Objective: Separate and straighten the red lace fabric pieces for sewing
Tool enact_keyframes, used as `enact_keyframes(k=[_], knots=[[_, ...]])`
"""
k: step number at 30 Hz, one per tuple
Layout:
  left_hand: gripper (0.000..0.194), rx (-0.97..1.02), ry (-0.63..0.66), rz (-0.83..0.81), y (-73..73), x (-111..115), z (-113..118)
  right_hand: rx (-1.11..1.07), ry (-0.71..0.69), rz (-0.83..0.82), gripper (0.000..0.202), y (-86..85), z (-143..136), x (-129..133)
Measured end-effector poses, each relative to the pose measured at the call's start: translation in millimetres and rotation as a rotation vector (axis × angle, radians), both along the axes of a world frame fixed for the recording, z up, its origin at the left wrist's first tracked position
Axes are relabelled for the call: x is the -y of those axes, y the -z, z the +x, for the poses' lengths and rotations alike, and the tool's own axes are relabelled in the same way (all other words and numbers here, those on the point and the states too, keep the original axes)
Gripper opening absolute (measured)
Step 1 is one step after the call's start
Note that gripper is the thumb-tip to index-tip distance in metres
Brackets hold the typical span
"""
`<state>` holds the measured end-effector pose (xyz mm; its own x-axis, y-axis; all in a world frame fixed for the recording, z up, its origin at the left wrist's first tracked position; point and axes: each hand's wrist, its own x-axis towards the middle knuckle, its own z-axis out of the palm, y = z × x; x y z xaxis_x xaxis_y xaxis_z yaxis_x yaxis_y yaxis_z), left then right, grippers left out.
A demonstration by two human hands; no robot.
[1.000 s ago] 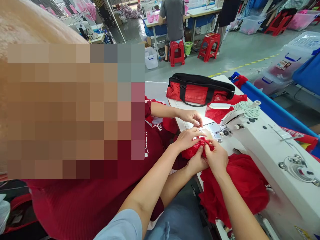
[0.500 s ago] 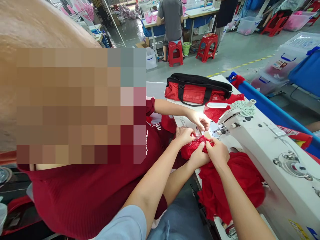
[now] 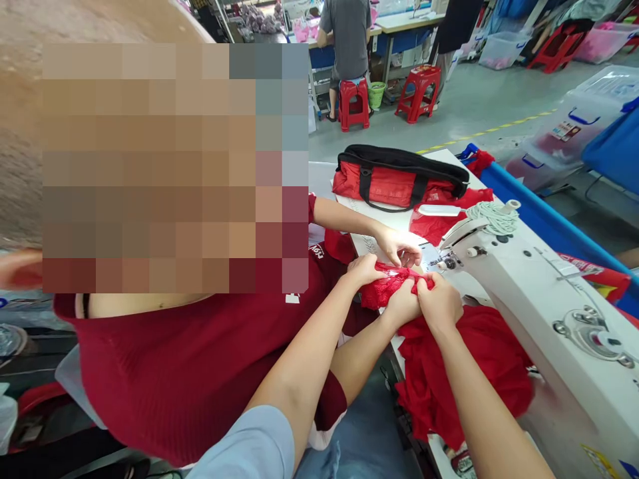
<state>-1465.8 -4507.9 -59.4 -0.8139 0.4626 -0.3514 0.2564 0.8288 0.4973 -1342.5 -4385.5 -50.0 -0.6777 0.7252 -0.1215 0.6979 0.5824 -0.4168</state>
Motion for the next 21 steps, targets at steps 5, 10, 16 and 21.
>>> enact_keyframes(k=[5, 10, 16, 21], knots=[[0.036, -0.064, -0.234, -0.042, 0.7, -6, 13, -0.123, -0.185, 0.006, 0.021, -2.2, 6, 8], [0.045, 0.007, -0.187, 0.068, 7.9, -10, 12, -0.145, -0.355, -0.034, 0.015, -3.5, 6, 3], [0.021, 0.071, 0.0, 0.095, -2.8, -10, 4, -0.046, -0.3, -0.03, 0.037, -7.1, -7, -3], [0.027, -0.04, -0.132, -0.008, -12.0, -23, 6, 0.004, -0.193, 0.027, 0.03, -17.6, -10, 1]])
